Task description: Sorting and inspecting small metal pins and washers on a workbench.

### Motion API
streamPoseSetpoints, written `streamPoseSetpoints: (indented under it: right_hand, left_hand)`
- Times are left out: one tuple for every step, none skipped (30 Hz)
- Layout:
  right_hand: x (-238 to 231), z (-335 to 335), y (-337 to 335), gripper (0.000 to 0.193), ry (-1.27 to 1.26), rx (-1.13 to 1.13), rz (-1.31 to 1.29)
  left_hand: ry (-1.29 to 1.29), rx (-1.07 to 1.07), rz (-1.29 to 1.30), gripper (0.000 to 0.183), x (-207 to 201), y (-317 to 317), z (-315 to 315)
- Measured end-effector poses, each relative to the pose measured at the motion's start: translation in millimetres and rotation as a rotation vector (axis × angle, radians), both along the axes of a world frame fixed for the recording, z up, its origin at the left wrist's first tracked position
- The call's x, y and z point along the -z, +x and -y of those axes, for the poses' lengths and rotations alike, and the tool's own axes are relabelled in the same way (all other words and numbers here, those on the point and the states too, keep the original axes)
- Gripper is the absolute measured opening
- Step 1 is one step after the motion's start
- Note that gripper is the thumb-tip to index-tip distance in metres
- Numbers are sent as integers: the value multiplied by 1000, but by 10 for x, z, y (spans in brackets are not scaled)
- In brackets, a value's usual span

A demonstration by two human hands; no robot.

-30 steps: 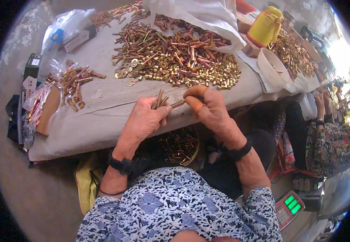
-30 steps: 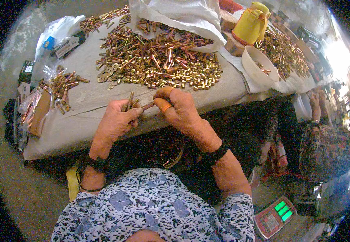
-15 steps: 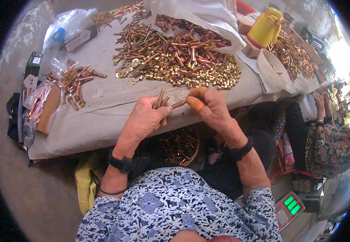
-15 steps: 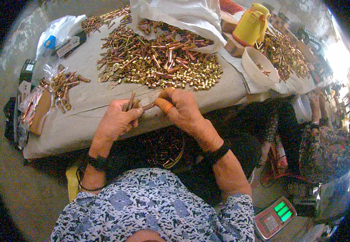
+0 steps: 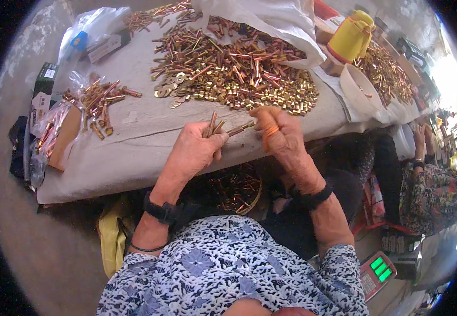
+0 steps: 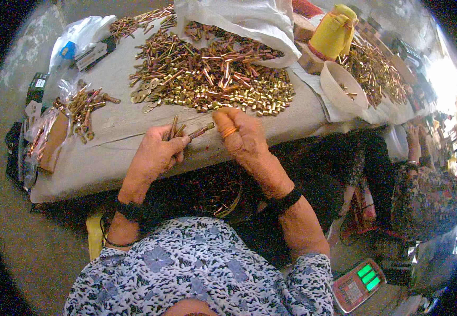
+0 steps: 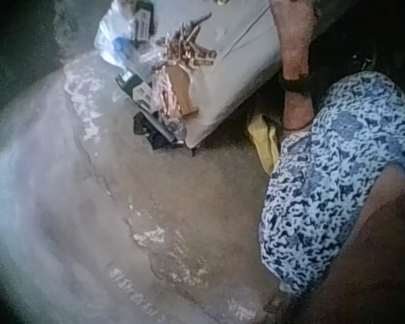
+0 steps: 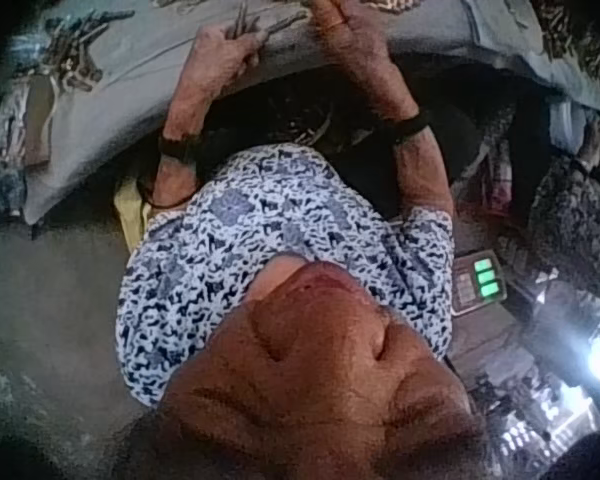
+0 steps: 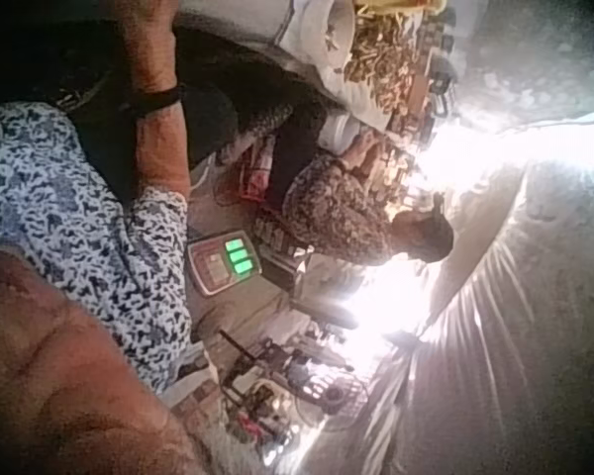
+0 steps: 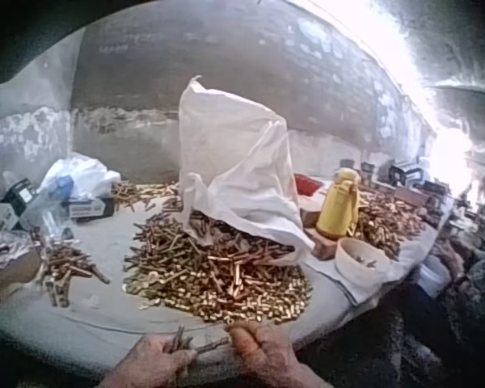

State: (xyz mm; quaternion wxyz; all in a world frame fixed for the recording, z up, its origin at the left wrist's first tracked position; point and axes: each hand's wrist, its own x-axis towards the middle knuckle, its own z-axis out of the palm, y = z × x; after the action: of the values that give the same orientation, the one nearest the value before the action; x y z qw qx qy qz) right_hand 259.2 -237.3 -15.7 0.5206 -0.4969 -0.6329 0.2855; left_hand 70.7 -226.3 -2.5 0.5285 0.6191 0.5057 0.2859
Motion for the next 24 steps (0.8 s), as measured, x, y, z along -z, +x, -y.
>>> streamPoseSetpoints:
  right_hand:
    - [3, -15, 33, 29, -7, 0, 50]
    - [9, -36, 96, 30, -14, 0, 101]
    - [12, -47, 130, 32, -21, 1, 151]
    - [9, -45, 123, 32, -15, -14, 210]
    - [3, -40, 106, 32, -9, -29, 268]
    - [2, -36, 90, 32, -3, -43, 327]
    - [8, -34, 74, 30, -2, -53, 316]
    - [18, -32, 58, 28, -2, -62, 306]
    - [24, -27, 49, 25, -2, -71, 296]
    - [22, -20, 44, 22, -2, -88, 250]
    - [16, -10, 39, 19, -2, -104, 205]
    - [7, -2, 35, 17, -2, -120, 159]
    - [-13, 12, 36, 16, -57, -156, 108]
    - [-44, 29, 43, 16, -112, -192, 56]
    - [-67, 42, 50, 16, -167, -227, 5]
    - [-75, 46, 59, 16, -192, -248, -16]
    - [-82, 45, 68, 16, -218, -268, -38]
    - [-89, 49, 76, 16, -243, -289, -59]
    - [-105, 51, 81, 16, -194, -275, 13]
    - [-123, 54, 86, 16, -145, -260, 85]
    - [-132, 54, 89, 16, -95, -245, 157]
    - [-122, 46, 99, 15, -41, -231, 203]
    - [-93, 27, 111, 15, 13, -217, 248]
    - [-76, 18, 120, 15, 67, -203, 294]
  left_hand:
    - [-9, -7, 7, 17, -9, 2, 3]
    - [-6, -7, 18, 16, -6, 1, 3]
    - [-4, -6, 29, 16, 1, 1, 1]
    - [-2, -6, 38, 16, 5, 2, -1]
    - [-1, -5, 37, 16, 11, 3, -3]
    - [1, -4, 36, 16, 18, 5, -4]
    - [2, -4, 35, 16, 20, 4, -3]
    - [2, 3, 34, 16, 19, 1, -2]
    - [1, 9, 33, 16, 16, -4, -1]
    - [1, 15, 33, 16, 12, -9, -3]
    - [-2, 16, 34, 16, 6, -10, -4]
    - [-5, 17, 35, 16, -4, -10, -4]
    - [-9, 17, 35, 16, -10, -11, -2]
    - [-23, 23, 45, 16, -11, -16, -2]
    - [-38, 29, 55, 16, -12, -27, -3]
    - [-53, 36, 65, 16, -11, -33, -7]
    - [-70, 46, 70, 16, -16, -38, -11]
    - [-86, 56, 75, 16, -26, -45, -13]
    - [-100, 64, 81, 16, -33, -52, -18]
    - [-98, 64, 82, 16, -26, -57, -21]
    - [-96, 64, 83, 16, -12, -61, -23]
    - [-95, 66, 84, 16, -10, -58, -22]
    - [-89, 74, 88, 16, -18, -54, -19]
    - [-83, 81, 92, 16, -26, -50, -16]
